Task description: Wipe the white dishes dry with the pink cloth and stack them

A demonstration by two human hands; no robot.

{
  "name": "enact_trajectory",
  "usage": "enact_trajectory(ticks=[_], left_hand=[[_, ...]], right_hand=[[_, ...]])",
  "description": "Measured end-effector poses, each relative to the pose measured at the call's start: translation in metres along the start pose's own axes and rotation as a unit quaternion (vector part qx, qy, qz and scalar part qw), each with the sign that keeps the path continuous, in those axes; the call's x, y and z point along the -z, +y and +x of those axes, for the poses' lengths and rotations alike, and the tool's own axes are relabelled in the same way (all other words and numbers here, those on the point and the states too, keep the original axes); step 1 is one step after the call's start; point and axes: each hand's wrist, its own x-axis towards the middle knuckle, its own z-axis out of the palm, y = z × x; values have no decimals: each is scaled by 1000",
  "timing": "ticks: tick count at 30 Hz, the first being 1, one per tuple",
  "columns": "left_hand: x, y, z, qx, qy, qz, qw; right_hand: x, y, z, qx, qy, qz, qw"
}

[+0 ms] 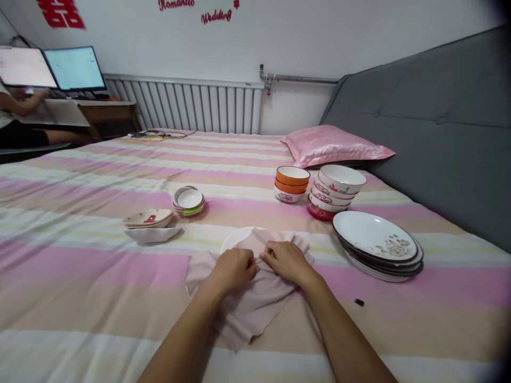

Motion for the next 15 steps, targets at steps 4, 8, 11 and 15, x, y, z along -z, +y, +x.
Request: enact_trajectory(ticks=[4, 8, 11, 15], left_hand=[[0, 2, -3, -18, -21, -18, 999], [2, 3, -2, -26, -30, -58, 998], [8, -3, 2, 41, 42, -49, 997], [17, -20, 5, 208, 157, 6, 966]], right_hand=[[-1, 0, 0, -4, -9, 14, 1000], [-1, 1, -1, -1, -13, 34, 999], [1, 1, -1, 8, -9, 59, 998], [3, 1, 0, -2, 20, 77, 997]])
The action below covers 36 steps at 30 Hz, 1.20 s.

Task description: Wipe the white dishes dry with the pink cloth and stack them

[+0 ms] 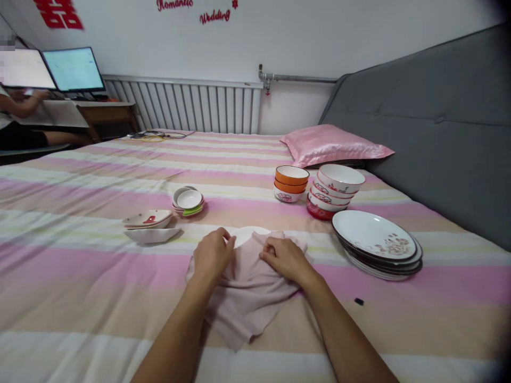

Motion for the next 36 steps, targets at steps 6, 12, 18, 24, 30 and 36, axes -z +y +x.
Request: enact_trajectory(ticks=[6, 12, 18, 24, 30, 36], left_hand=[[-7, -20, 9, 18, -64, 36, 997], [-13, -24, 13, 0, -74, -81, 994], [-2, -15, 6, 80, -164, -278, 943], [4, -7, -2, 117, -290, -397, 863], [6, 4, -11, 153, -282, -485, 813], [1, 12, -10, 120, -204, -555, 797]], right_hand=[[0, 2, 3, -50, 69, 20, 996], [-5, 6, 3, -99, 61, -14, 993], [-2, 6, 2, -64, 30, -26, 997], [-3, 8, 4, -65, 34, -21, 997], [-2, 8, 7, -92, 125, 27, 988], [-5, 14, 12, -102, 247, 211, 940]])
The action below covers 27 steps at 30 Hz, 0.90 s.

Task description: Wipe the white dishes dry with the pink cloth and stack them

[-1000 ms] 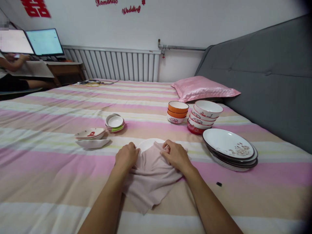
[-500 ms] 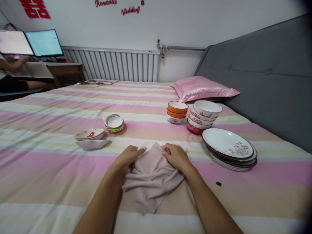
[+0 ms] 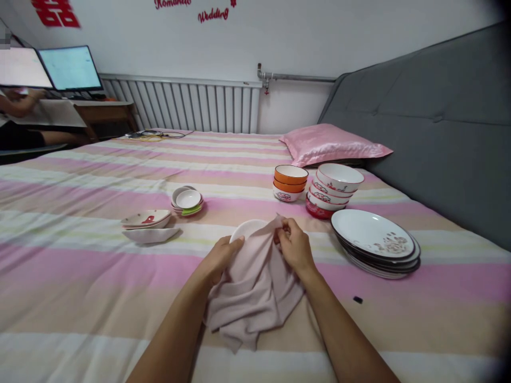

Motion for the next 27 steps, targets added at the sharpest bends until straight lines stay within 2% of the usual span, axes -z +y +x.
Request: enact_trajectory(ticks=[3, 7, 11, 15, 18, 20, 22, 27], left_hand=[[1, -3, 5, -62, 39, -4, 997], [3, -8, 11, -152, 104, -29, 982], [5, -10, 16, -190, 217, -90, 953], [8, -4, 17, -232, 308, -204, 900], [8, 2, 16, -265, 338, -271, 861], [6, 5, 15, -275, 339, -297, 849], [3, 7, 13, -284, 331, -312, 844], [-5, 5, 11, -319, 283, -312, 849]], right_hand=[[-4, 4, 3, -11, 56, 160, 986], [-5, 2, 7, -48, 127, 364, 921], [1, 0, 10, -102, 200, 461, 859], [4, 2, 12, -134, 229, 509, 818], [3, 4, 14, -130, 199, 546, 803], [1, 4, 14, -118, 157, 575, 794], [-1, 3, 13, -119, 111, 604, 780], [-1, -4, 10, -187, 9, 654, 733]])
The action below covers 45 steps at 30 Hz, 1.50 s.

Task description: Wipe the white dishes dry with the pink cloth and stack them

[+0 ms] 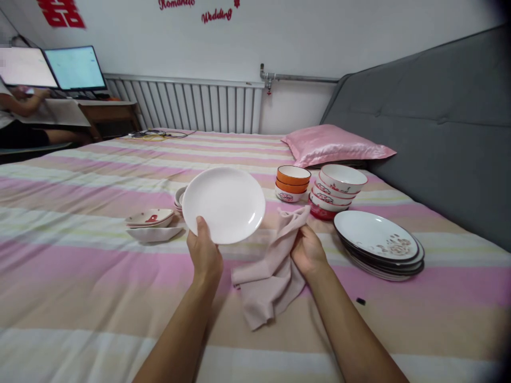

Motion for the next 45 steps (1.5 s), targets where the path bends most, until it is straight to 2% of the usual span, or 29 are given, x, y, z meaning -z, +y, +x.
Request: enact_trajectory(ticks=[5, 10, 14, 17, 21, 28, 33, 40, 45], left_hand=[[-1, -4, -10, 1, -39, 31, 999], [-3, -4, -18, -9, -78, 64, 995], [-2, 1, -19, -27, -77, 118, 990], [0, 3, -20, -50, -76, 177, 980], [2, 4, -20, -74, -109, 220, 967], [3, 5, -21, -64, -170, 248, 951], [4, 6, -19, -31, -203, 248, 947], [5, 7, -16, 22, -253, 239, 937], [6, 8, -15, 53, -288, 239, 926]], right_hand=[[-6, -1, -9, -64, -67, -3, 996], [-14, 2, -18, -34, -111, -52, 992], [-18, 5, -23, 3, -136, -128, 982], [-18, 7, -25, -20, -150, -169, 974], [-15, 10, -25, -59, -139, -182, 972], [-13, 16, -18, 39, -75, -163, 983], [-11, 15, -15, 109, -50, -176, 977], [-6, 6, -11, 233, -19, -284, 930], [-2, -4, -8, 268, 9, -347, 899]])
